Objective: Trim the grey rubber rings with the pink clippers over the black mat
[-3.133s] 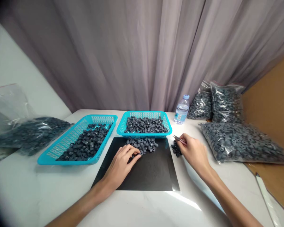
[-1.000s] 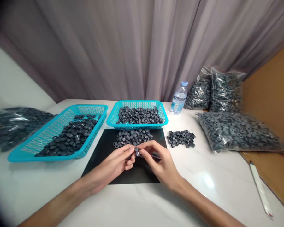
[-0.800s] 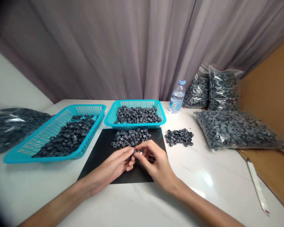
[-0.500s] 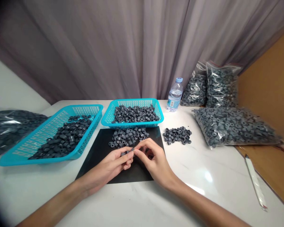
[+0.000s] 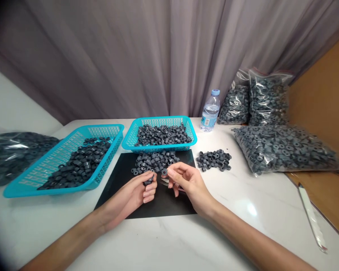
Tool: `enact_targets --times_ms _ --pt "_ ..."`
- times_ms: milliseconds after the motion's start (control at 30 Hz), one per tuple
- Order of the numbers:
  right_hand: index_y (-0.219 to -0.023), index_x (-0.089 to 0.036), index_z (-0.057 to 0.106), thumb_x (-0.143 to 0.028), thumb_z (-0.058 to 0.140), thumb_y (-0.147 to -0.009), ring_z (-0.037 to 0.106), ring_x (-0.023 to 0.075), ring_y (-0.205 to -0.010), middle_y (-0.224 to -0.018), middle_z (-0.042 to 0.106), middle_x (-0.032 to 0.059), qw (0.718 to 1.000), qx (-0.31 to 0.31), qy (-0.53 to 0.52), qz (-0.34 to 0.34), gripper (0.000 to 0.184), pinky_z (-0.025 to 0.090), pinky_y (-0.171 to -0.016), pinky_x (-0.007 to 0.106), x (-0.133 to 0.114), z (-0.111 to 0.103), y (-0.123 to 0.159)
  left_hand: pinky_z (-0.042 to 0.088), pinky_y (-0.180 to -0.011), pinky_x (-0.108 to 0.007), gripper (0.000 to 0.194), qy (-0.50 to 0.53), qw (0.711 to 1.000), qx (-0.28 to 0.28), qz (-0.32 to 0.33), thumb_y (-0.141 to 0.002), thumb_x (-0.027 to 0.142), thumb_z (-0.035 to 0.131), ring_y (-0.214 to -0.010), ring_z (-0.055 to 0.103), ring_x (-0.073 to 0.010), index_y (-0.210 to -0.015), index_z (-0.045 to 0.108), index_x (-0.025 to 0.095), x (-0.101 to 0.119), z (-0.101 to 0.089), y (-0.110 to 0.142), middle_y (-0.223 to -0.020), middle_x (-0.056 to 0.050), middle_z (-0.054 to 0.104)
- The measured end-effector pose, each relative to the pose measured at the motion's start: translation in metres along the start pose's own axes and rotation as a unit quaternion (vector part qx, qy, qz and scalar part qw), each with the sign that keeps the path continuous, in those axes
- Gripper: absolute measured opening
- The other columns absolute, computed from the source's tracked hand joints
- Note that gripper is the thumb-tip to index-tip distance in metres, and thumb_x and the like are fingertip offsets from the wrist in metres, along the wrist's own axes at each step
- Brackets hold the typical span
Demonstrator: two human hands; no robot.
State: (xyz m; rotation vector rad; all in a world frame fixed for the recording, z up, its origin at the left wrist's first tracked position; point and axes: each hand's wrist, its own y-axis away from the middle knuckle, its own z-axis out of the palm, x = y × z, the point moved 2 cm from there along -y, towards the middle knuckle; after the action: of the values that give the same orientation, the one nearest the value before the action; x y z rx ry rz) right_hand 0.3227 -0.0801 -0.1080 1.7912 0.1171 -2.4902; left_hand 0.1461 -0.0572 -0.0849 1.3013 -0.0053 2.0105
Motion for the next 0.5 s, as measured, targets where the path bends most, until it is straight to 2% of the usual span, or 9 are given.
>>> enact_targets --times_ms 200,267,300,333,400,467,500 --pt "-0.091 -0.019 0.065 -0.051 0.07 -0.09 0.051 0.0113 -0.056 -0.069 0.058 -0.0013 0.999 -0.01 0.048 -0.019 0.032 0.045 -0.048 0.023 0.0 -0.002 -0.001 0.034 -0.058 -0.024 0.011 0.003 1.0 -0.003 0.011 -0.092 0.024 0.059 -0.064 0.041 -0.0121 -0.085 0.059 0.016 -0.003 0.0 0.0 -0.072 0.0 0.047" --pt "-0.093 -0.02 0.064 -0.047 0.064 -0.094 0.054 0.0125 -0.059 -0.074 0.061 0.0 0.988 -0.016 0.139 -0.062 0.027 0.047 -0.05 0.024 -0.003 -0.004 0.0 0.035 -0.06 -0.025 0.008 -0.007 1.0 -0.007 0.022 -0.092 0.022 0.059 -0.067 0.043 -0.0125 -0.088 0.061 0.016 -0.005 -0.001 0.0 -0.074 -0.001 0.051" --pt "-0.094 -0.02 0.064 -0.043 0.061 -0.097 0.057 0.0138 -0.063 -0.079 0.063 0.0015 0.973 -0.021 0.206 -0.102 0.023 0.049 -0.053 0.026 -0.006 -0.006 0.0 0.035 -0.061 -0.025 0.007 -0.015 1.0 -0.007 0.026 -0.092 0.022 0.059 -0.067 0.043 -0.0124 -0.089 0.062 0.016 -0.005 -0.001 0.001 -0.074 -0.001 0.052" --pt "-0.096 -0.021 0.064 -0.038 0.057 -0.1 0.06 0.0154 -0.069 -0.085 0.066 0.0035 0.945 -0.026 0.288 -0.151 0.019 0.051 -0.059 0.027 -0.009 -0.008 0.001 0.034 -0.061 -0.025 0.008 -0.024 0.999 -0.003 0.029 -0.092 0.022 0.059 -0.067 0.043 -0.0123 -0.09 0.063 0.016 -0.004 -0.001 0.001 -0.074 -0.002 0.053" --pt "-0.098 -0.021 0.065 -0.027 0.049 -0.104 0.064 0.0189 -0.082 -0.095 0.071 0.0072 0.849 -0.045 0.446 -0.279 0.018 0.051 -0.069 0.03 -0.015 -0.009 0.005 0.032 -0.06 -0.025 0.01 -0.046 0.998 0.014 0.03 -0.091 0.023 0.061 -0.066 0.042 -0.0118 -0.092 0.066 0.015 -0.002 -0.001 0.002 -0.074 -0.002 0.052" --pt "-0.1 -0.02 0.065 -0.019 0.043 -0.105 0.063 0.019 -0.083 -0.1 0.073 0.008 0.755 -0.064 0.549 -0.353 0.023 0.049 -0.068 0.03 -0.018 -0.009 0.008 0.03 -0.059 -0.024 0.014 -0.072 0.997 0.029 0.028 -0.091 0.025 0.061 -0.067 0.04 -0.0114 -0.097 0.068 0.014 -0.001 -0.002 0.003 -0.075 -0.001 0.05" --pt "-0.101 -0.02 0.065 -0.017 0.042 -0.105 0.063 0.0186 -0.082 -0.1 0.073 0.0078 0.721 -0.07 0.579 -0.374 0.023 0.048 -0.067 0.03 -0.018 -0.008 0.01 0.029 -0.059 -0.024 0.016 -0.083 0.996 0.034 0.028 -0.091 0.026 0.061 -0.067 0.04 -0.0113 -0.099 0.069 0.014 0.0 -0.002 0.004 -0.075 -0.001 0.049"
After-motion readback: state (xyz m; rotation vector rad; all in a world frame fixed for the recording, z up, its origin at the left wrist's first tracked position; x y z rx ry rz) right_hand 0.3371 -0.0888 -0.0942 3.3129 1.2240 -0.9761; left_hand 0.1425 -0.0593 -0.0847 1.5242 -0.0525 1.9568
